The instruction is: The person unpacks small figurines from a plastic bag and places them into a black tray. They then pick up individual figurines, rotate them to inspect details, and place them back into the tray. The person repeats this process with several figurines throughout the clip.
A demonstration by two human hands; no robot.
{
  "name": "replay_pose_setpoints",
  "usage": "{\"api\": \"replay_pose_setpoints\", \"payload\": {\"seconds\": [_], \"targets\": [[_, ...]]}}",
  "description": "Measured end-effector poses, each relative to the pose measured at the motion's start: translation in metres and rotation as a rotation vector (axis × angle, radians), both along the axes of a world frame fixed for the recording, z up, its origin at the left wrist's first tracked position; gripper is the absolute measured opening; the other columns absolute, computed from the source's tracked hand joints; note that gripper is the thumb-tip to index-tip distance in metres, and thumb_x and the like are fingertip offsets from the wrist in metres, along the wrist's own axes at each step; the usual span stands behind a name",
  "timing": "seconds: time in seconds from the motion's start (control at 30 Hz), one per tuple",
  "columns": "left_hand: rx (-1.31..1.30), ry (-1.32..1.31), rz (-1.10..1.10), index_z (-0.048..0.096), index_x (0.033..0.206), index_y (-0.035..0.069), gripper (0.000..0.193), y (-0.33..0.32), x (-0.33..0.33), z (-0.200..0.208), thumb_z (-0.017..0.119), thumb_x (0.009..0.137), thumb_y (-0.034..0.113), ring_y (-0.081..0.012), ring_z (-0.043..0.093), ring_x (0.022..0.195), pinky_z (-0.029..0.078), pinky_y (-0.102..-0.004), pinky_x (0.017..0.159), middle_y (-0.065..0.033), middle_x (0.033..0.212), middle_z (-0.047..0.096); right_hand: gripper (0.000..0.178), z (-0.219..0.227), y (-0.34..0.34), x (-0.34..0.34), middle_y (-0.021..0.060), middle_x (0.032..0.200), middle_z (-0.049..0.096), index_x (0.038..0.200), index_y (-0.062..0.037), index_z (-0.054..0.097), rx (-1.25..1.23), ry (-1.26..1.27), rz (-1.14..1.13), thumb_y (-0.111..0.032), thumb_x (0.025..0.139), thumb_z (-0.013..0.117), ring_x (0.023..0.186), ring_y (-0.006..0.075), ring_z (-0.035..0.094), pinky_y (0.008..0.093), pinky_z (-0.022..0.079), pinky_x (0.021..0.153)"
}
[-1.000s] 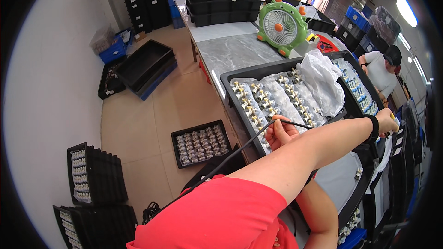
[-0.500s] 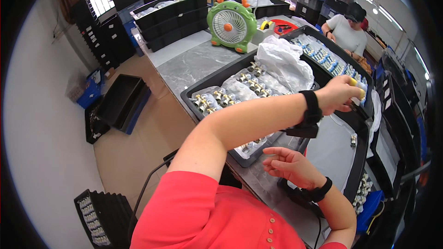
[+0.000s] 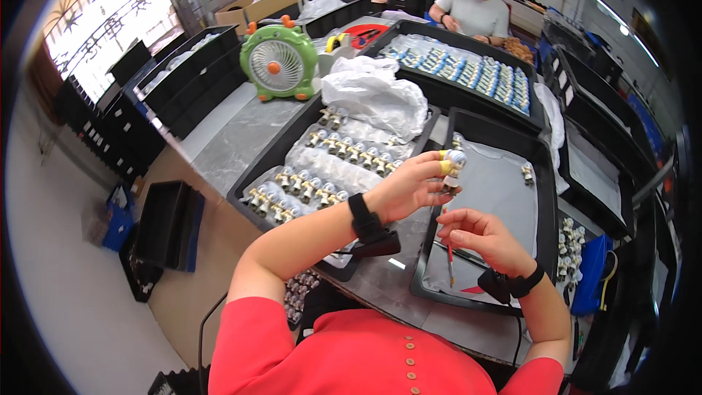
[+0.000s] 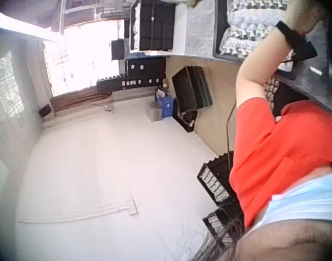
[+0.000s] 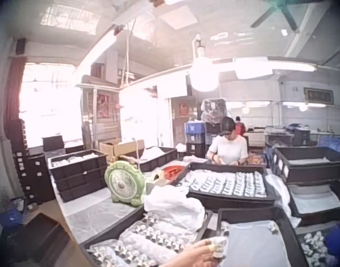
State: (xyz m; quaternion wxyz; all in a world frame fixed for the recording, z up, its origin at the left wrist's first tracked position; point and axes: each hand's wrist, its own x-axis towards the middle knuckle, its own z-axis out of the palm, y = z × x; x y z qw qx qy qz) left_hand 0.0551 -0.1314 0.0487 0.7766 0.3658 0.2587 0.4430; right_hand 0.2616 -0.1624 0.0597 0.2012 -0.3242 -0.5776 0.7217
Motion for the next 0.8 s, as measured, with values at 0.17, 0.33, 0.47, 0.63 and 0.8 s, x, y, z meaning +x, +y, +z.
{"api": "replay_pose_setpoints", "payload": {"seconds": [0.17, 0.33, 0.47, 0.63, 0.8], "targets": [[-0.103, 0.023, -0.052, 0.044, 0.117, 0.007, 0.029, -0.003, 0.012, -0.021, 0.051, 0.091, 0.016, -0.0163, 0.056, 0.098, 0.048, -0.0324, 0.082, -0.0052, 0.108, 0.054, 0.025, 0.001, 0.013, 0.010, 0.0047, 0.102, 0.061, 0.112, -0.0009, 0.056, 0.229, 0.000, -0.149, -0.010, 0.089, 0.056, 0.096, 0.0102, 0.057, 0.0247, 0.045, 0.087], [-0.040, 0.342, 0.010, 0.043, 0.118, 0.009, 0.035, 0.005, 0.009, -0.019, 0.056, 0.087, 0.019, -0.0132, 0.054, 0.095, 0.045, -0.0313, 0.083, -0.0037, 0.105, 0.052, 0.021, -0.011, 0.019, 0.012, 0.0053, 0.102, 0.062, 0.108, -0.0005, 0.058, 0.217, 0.003, -0.226, -0.009, 0.089, 0.056, 0.095, 0.0108, 0.058, 0.0245, 0.045, 0.087], [0.032, 0.245, 0.061, 0.042, 0.118, 0.008, 0.034, 0.006, 0.020, 0.014, 0.055, 0.090, 0.023, -0.0163, 0.055, 0.098, 0.046, -0.0334, 0.084, -0.0045, 0.107, 0.050, 0.021, -0.009, 0.014, 0.022, 0.0050, 0.098, 0.063, 0.107, -0.0002, 0.059, 0.222, -0.026, -0.305, -0.010, 0.088, 0.057, 0.092, 0.0110, 0.059, 0.0247, 0.046, 0.085], [-0.074, -0.037, 0.108, 0.043, 0.115, 0.008, 0.030, -0.016, 0.027, 0.013, 0.053, 0.090, 0.021, -0.0164, 0.055, 0.094, 0.046, -0.0331, 0.083, -0.0042, 0.105, 0.050, 0.020, -0.026, 0.024, 0.016, 0.0026, 0.095, 0.062, 0.105, -0.0009, 0.059, 0.166, 0.017, -0.276, -0.010, 0.088, 0.058, 0.088, 0.0092, 0.057, 0.0245, 0.045, 0.083], [-0.101, -0.289, 0.073, 0.045, 0.111, 0.006, 0.024, -0.023, 0.037, -0.002, 0.048, 0.092, 0.020, -0.0184, 0.054, 0.094, 0.045, -0.0341, 0.084, -0.0060, 0.103, 0.051, 0.022, -0.038, 0.024, 0.011, 0.0008, 0.091, 0.062, 0.106, -0.0020, 0.060, 0.189, 0.009, -0.306, -0.013, 0.088, 0.058, 0.086, 0.0070, 0.056, 0.0225, 0.044, 0.079]]}}
